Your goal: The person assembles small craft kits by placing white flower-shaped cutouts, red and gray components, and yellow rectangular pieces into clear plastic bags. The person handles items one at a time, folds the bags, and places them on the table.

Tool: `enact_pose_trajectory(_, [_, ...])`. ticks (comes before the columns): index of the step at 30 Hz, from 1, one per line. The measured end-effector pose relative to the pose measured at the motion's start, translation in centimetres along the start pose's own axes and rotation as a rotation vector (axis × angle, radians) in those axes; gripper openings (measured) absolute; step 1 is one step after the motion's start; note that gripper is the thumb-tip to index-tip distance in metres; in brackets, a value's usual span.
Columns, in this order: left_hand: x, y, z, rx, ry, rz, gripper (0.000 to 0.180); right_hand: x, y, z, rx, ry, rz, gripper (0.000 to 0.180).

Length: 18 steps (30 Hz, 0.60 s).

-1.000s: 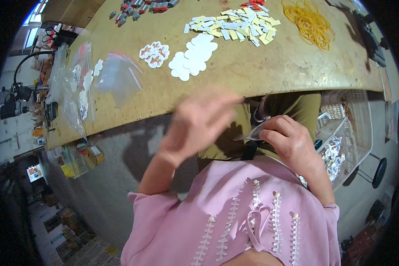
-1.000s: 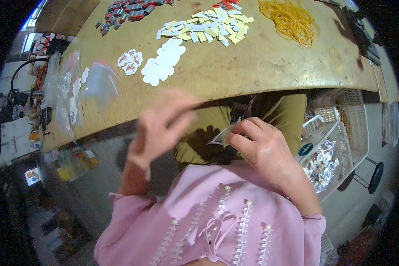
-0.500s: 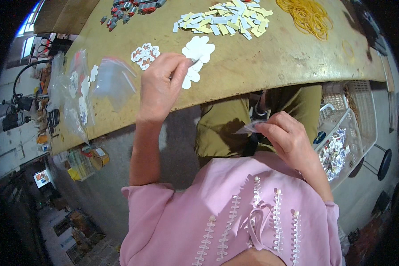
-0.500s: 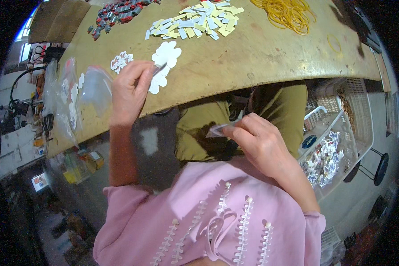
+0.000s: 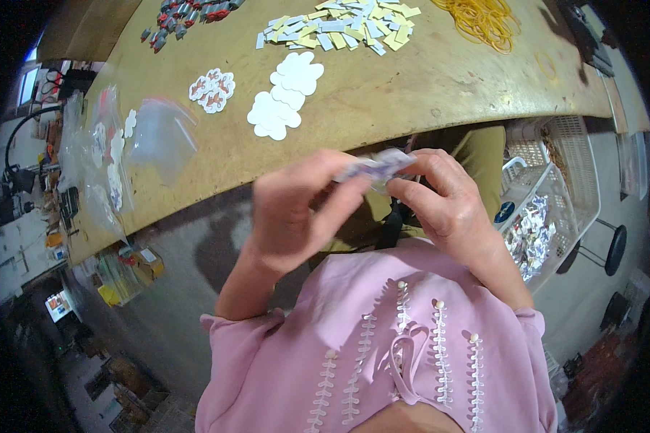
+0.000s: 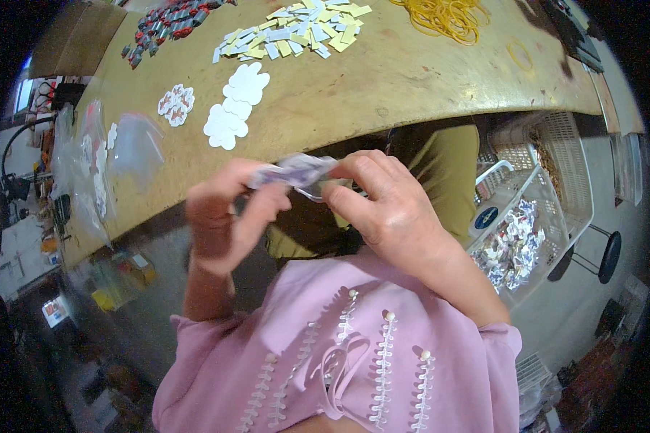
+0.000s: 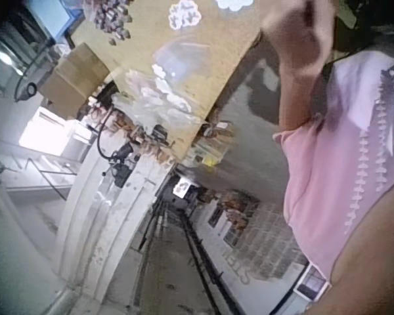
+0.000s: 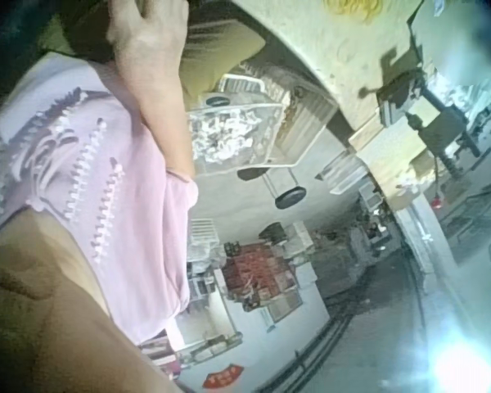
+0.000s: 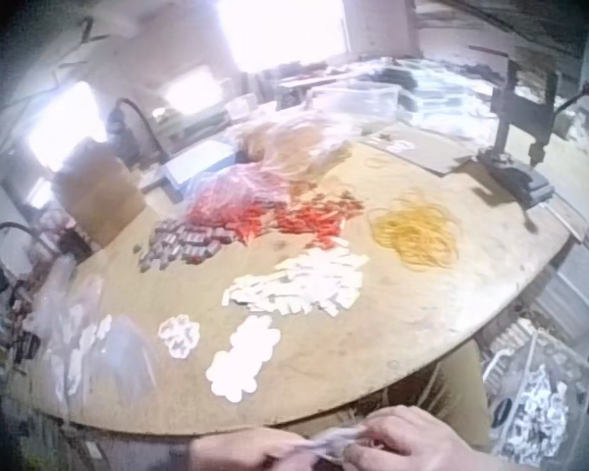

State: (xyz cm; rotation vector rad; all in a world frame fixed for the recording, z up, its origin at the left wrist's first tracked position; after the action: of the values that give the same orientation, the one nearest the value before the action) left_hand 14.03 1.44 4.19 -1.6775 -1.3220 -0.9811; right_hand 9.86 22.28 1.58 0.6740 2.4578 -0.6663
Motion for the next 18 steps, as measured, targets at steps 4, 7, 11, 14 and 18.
enact_pose_trajectory(4, [0.1,-0.3,0.5,-0.154,-0.227,-0.091,0.009,-0.2,0.1,0.1,-0.009,-0.100,0.051,0.019])
enact_pose_trajectory(7, [-0.3,-0.1,0.0,-0.299,-0.308,-0.063,0.008,-0.1,0.5,0.7,-0.067,-0.130,0.017,0.020])
enact_pose_trajectory(11, [-0.1,0.1,0.9,-0.409,-0.551,0.115,0.016,-1.3,0.1,1.5,-0.150,-0.082,-0.069,0.022])
enact_pose_trajectory(14, [-0.9,-0.5,1.1,-0.364,-0.538,0.114,0.017,-1.1,0.0,1.5,-0.126,-0.090,-0.052,0.022])
enact_pose_trajectory(18, [0.0,-0.8,0.1,-0.199,-0.267,-0.125,0.013,0.0,0.6,1.2,-0.072,-0.168,0.030,0.023])
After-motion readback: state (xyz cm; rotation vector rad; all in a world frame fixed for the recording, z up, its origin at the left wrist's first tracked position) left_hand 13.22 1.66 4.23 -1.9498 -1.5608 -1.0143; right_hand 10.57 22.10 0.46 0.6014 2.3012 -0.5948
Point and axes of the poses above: each hand's wrist, its own y-axis away from the middle knuckle, its own z-axis out of the palm, x = y × z, the point moved 3 cm from there along -y, towards the middle knuckle, and after that the axes turned 10 degrees about -x, right-handed, at the moved point
